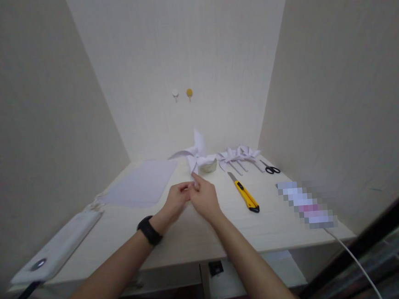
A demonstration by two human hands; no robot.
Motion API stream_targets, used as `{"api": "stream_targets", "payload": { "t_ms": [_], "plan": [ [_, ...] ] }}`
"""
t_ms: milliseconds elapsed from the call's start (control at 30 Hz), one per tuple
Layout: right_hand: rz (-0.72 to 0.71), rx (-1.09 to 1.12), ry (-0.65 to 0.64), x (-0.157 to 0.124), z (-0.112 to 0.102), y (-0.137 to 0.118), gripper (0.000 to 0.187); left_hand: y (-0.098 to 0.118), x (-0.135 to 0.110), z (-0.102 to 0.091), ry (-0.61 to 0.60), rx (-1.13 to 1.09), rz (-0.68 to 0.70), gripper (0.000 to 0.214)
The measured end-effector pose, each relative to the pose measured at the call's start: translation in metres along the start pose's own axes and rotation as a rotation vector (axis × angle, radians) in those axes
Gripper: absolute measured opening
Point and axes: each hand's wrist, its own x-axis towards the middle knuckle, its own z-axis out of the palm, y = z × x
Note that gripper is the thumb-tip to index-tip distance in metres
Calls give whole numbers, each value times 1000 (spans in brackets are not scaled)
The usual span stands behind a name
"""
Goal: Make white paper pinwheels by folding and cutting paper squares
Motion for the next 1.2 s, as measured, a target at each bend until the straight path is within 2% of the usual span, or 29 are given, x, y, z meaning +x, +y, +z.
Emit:
{"api": "stream_targets", "payload": {
  "t_ms": [100, 167, 200, 233, 300, 333, 400, 500, 633, 733, 867, 1000, 1100, 1200],
  "plan": [
    [1, 319, -306, 0, 5, -10, 73, 2, -4, -1, -36, 0, -23, 17],
    [-10, 448, -382, 0, 2, -9, 70, 5, -5, -2, -34, -11, -46, 18],
    [-17, 449, -329, 0, -2, -6, 60, 7, -5, -2, -23, -30, -56, 21],
    [-28, 398, -222, -1, -7, -1, 48, 9, -4, -2, -6, -54, -69, 24],
    [-53, 155, 47, -4, -16, 11, 30, 11, -2, -1, 47, -78, -98, 30],
    [-70, 8, 123, -6, -20, 17, 27, 12, -1, 1, 71, -70, -108, 32],
    [-83, -193, 134, -8, -28, 27, 29, 11, 1, 7, 82, -36, -121, 34],
    [-58, -302, 57, -9, -35, 33, 27, 8, 7, 21, 48, -42, -105, 34],
    [28, -333, 139, -4, -44, 37, 17, 6, 17, 42, -5, -85, -62, 33],
    [58, -371, 198, 1, -54, 43, 17, 7, 24, 54, -61, -45, -43, 31],
    [89, -358, 304, 3, -65, 53, 18, 3, 35, 69, -75, -41, -5, 27],
    [106, -360, 333, 4, -74, 60, 19, -2, 46, 84, -118, -37, 24, 26],
    [141, -436, 380, 14, -91, 70, 21, -2, 49, 88, -109, 3, 10, 26],
    [228, -660, 463, 34, -122, 88, 25, 0, 41, 79, -105, 118, -94, 30]
  ]
}}
